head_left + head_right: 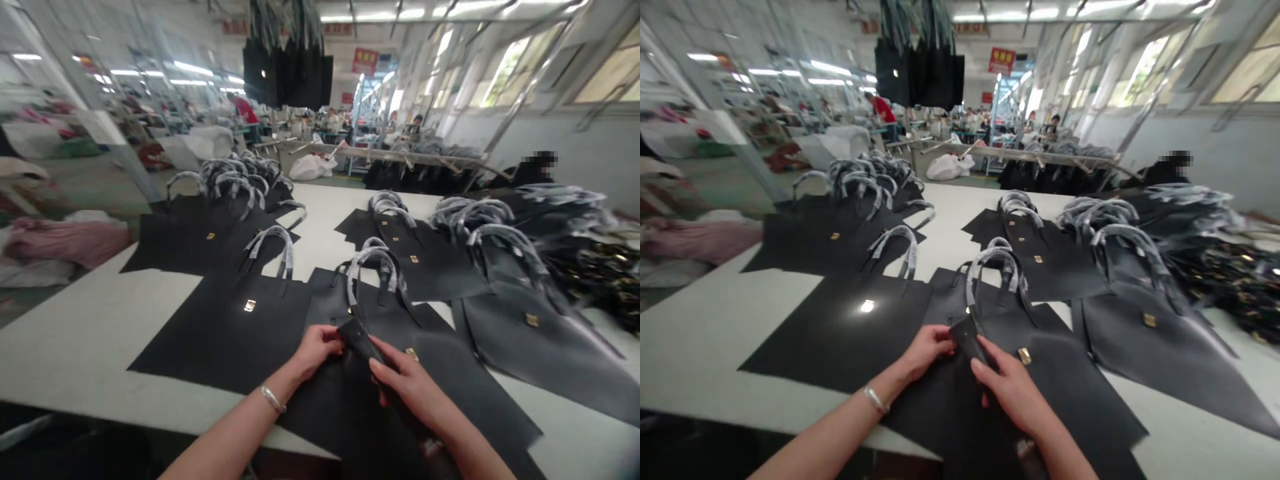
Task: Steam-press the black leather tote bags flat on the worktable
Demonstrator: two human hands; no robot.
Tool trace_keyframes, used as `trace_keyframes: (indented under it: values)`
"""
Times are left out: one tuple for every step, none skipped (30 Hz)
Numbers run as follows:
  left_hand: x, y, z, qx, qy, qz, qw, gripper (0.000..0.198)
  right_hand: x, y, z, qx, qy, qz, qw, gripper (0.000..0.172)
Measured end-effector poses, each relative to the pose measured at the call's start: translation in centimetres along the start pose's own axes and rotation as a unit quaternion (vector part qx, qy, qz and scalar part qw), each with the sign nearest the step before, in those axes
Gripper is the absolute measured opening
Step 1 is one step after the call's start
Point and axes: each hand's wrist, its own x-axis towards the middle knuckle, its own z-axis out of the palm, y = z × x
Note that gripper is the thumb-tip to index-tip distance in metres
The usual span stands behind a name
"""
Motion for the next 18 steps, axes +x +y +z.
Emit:
trace_keyframes:
  values:
    - [0.1, -0.3, 0.1, -0.013, 0.012, -0.003, 1.000, 0.026, 0.2, 0.0, 0.0, 0.002, 0.013, -0.005, 1.000, 0.066]
    - [0.1, -0.5, 0.1, -0.023, 0.025, -0.007, 0.999, 0.027, 0.2, -0.1, -0.1, 0.003, 0.019, -0.006, 1.000, 0.067]
    - [0.0, -0.7, 0.2, -0.029, 0.034, -0.010, 0.999, 0.029, 0.2, -0.1, -0.1, 0.001, 0.015, 0.001, 1.000, 0.068]
    - [0.0, -0.8, 0.2, -0.030, 0.039, -0.013, 0.999, 0.030, 0.2, -0.1, -0.1, 0.000, 0.004, 0.015, 1.000, 0.069]
    - [-0.1, -0.9, 0.3, -0.028, 0.039, -0.016, 0.999, 0.030, 0.1, -0.2, -0.1, -0.002, -0.009, 0.032, 0.999, 0.069]
    - [-0.2, -1.0, 0.5, -0.024, 0.036, -0.019, 0.999, 0.029, 0.1, -0.2, -0.1, -0.003, -0.018, 0.046, 0.999, 0.069]
    - [-0.2, -1.1, 0.6, -0.018, 0.032, -0.022, 0.999, 0.027, 0.1, -0.2, -0.1, -0.005, -0.019, 0.054, 0.998, 0.070]
    - [-0.3, -1.2, 0.8, -0.009, 0.029, -0.025, 0.999, 0.023, 0.2, -0.3, -0.1, -0.007, -0.009, 0.053, 0.999, 0.073]
    - [-0.3, -1.3, 0.9, 0.002, 0.028, -0.029, 0.999, 0.021, 0.4, -0.3, -0.1, -0.009, 0.008, 0.045, 0.999, 0.075]
    - [-0.3, -1.4, 1.0, 0.016, 0.032, -0.032, 0.999, 0.019, 0.7, -0.4, -0.2, -0.013, 0.027, 0.034, 0.999, 0.078]
    - [-0.3, -1.5, 1.1, 0.033, 0.039, -0.035, 0.998, 0.019, 0.9, -0.5, -0.3, -0.020, 0.046, 0.024, 0.998, 0.079]
    - [-0.3, -1.7, 1.2, 0.053, 0.048, -0.038, 0.997, 0.020, 1.2, -0.5, -0.4, -0.029, 0.059, 0.019, 0.998, 0.080]
    - [-0.4, -1.8, 1.3, 0.078, 0.058, -0.038, 0.995, 0.022, 1.5, -0.5, -0.5, -0.041, 0.069, 0.019, 0.997, 0.079]
    - [-0.5, -1.9, 1.3, 0.104, 0.068, -0.036, 0.992, 0.024, 1.8, -0.5, -0.6, -0.054, 0.074, 0.021, 0.996, 0.077]
    - [-0.7, -1.9, 1.4, 0.134, 0.076, -0.028, 0.988, 0.025, 2.1, -0.5, -0.6, -0.069, 0.075, 0.021, 0.995, 0.075]
    - [-1.0, -2.0, 1.5, 0.169, 0.079, -0.013, 0.982, 0.023, 2.4, -0.4, -0.6, -0.085, 0.076, 0.019, 0.993, 0.073]
    - [-1.4, -1.9, 1.6, 0.201, 0.078, 0.005, 0.977, 0.020, 2.7, -0.3, -0.6, -0.103, 0.083, 0.015, 0.991, 0.071]
    - [-1.7, -1.9, 1.8, 0.240, 0.069, 0.029, 0.968, 0.018, 2.9, -0.1, -0.5, -0.121, 0.095, 0.008, 0.988, 0.069]
